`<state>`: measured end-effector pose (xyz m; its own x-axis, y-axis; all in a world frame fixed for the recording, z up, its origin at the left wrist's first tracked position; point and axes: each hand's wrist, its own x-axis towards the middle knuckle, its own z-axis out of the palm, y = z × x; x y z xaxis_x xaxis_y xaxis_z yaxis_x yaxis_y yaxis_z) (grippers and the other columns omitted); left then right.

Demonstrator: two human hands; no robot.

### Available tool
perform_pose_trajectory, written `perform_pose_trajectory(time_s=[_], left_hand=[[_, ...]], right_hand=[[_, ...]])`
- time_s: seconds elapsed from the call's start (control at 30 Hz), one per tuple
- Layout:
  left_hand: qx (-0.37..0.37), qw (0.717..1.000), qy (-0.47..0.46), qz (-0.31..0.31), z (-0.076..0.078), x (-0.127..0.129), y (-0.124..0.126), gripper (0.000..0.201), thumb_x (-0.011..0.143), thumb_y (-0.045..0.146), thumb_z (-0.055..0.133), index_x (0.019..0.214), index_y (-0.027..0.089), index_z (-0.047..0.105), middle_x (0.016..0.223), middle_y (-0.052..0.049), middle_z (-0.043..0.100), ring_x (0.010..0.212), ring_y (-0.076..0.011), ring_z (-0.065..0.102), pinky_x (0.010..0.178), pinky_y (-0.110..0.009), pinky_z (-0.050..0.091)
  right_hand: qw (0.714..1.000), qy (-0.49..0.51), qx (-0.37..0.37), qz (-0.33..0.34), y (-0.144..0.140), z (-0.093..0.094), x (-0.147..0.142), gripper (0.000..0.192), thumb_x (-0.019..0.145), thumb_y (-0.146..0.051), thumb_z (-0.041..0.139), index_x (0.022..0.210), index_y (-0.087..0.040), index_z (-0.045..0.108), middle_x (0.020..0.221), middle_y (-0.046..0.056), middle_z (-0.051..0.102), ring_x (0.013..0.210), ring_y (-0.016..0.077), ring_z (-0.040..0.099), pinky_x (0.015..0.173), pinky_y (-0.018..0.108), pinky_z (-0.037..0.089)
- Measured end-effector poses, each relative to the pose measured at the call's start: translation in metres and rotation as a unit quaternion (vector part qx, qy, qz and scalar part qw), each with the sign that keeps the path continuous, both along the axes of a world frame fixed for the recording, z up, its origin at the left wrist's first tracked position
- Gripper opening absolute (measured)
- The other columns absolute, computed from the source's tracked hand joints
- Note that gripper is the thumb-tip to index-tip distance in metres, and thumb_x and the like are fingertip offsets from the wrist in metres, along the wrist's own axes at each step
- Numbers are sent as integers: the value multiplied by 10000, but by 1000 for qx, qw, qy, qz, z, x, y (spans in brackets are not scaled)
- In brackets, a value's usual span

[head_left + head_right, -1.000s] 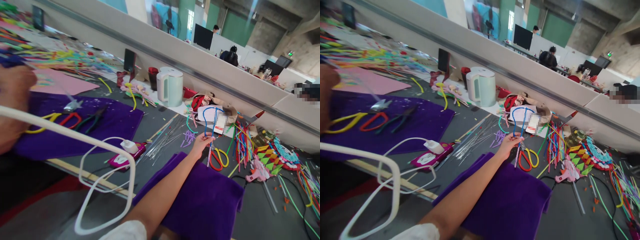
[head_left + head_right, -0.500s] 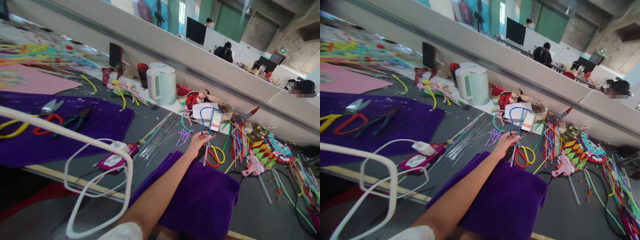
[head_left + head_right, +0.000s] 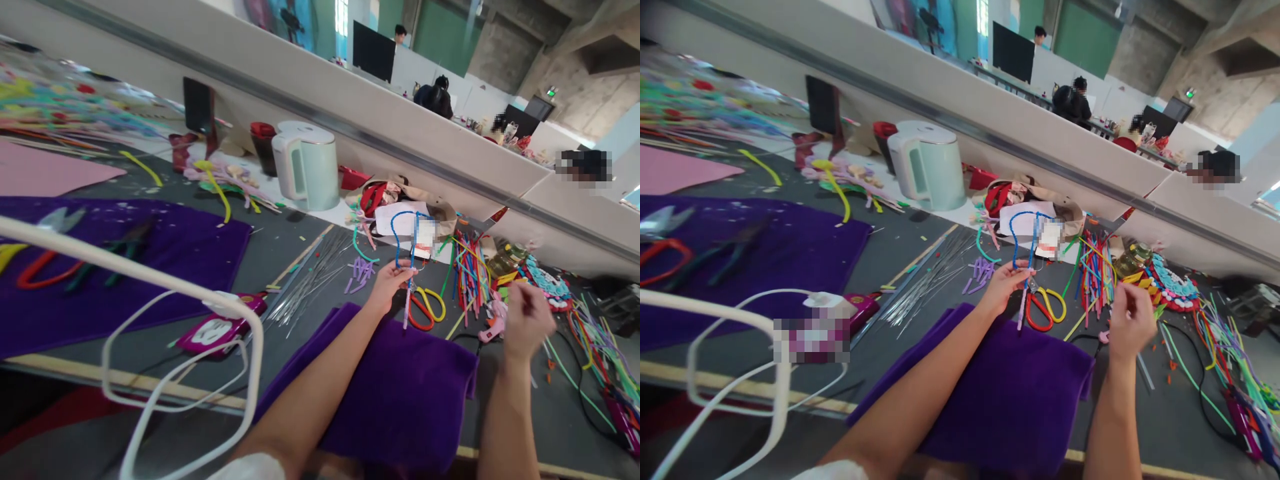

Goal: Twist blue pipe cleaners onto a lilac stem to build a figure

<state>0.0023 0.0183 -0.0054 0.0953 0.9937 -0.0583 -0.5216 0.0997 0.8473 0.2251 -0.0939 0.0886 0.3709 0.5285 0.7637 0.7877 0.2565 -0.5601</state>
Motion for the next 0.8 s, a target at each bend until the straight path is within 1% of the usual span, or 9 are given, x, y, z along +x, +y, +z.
perform_pose_trajectory(time_s=[0.07,0.1,0.17,0.27,0.33,0.43,0.53,0.67,0.8], left_hand=[[3,1000,-5,-1,0,1,-1,434,579,317,778,937,140,607,810,-79,706,647,-138,623,515,-205,430],[3,1000,-5,-1,0,1,-1,433,581,316,777,939,140,607,807,-77,705,645,-137,622,515,-205,431],[1,1000,-1,-3,1,1,-2,419,592,315,771,938,141,609,805,-73,703,639,-133,617,513,-201,430],[2,1000,1,-14,1,1,-3,401,605,311,764,933,141,609,809,-70,700,617,-118,602,511,-196,430],[2,1000,-3,-19,1,0,-2,405,604,313,766,933,139,608,809,-69,700,604,-111,596,511,-195,430],[-1,1000,-5,-19,-1,-2,-1,422,599,324,769,940,137,607,819,-71,699,602,-110,597,509,-194,428],[-1,1000,-4,-18,-2,-3,0,429,601,328,768,952,141,606,831,-71,699,611,-109,599,513,-193,430],[-7,1000,-2,-22,-2,-3,1,442,587,331,773,950,141,609,833,-72,701,618,-114,603,525,-204,441],[-8,1000,-1,-25,-1,-2,0,444,589,324,772,957,138,607,828,-72,701,628,-116,604,523,-202,439]], right_hand=[[992,-24,-120,-4,31,-15,17,261,844,-363,511,861,-152,663,799,65,667,713,181,603,670,294,460],[980,-42,-193,-3,45,-25,25,275,843,-364,495,857,-153,670,803,71,677,707,185,608,662,288,453],[949,-104,-296,-20,68,-45,38,263,840,-335,480,860,-172,686,886,77,692,791,197,622,703,278,435],[898,-170,-398,-76,85,-70,45,275,854,-294,445,873,-185,696,938,87,692,845,191,626,720,254,415],[870,-180,-444,-116,90,-78,45,271,847,-279,453,874,-159,695,939,123,686,869,203,627,724,256,411],[858,-159,-468,-143,95,-82,48,235,815,-248,491,832,-119,687,905,164,679,867,226,629,714,271,411],[863,-134,-469,-132,99,-81,56,175,760,-246,545,757,-132,677,776,125,682,760,206,631,648,255,402],[889,-91,-437,-106,98,-73,72,226,762,-303,502,694,-145,648,678,60,659,642,164,591,556,226,372],[921,-46,-374,-94,86,-54,93,342,802,-370,413,679,-123,614,629,35,617,578,133,540,516,211,368]])
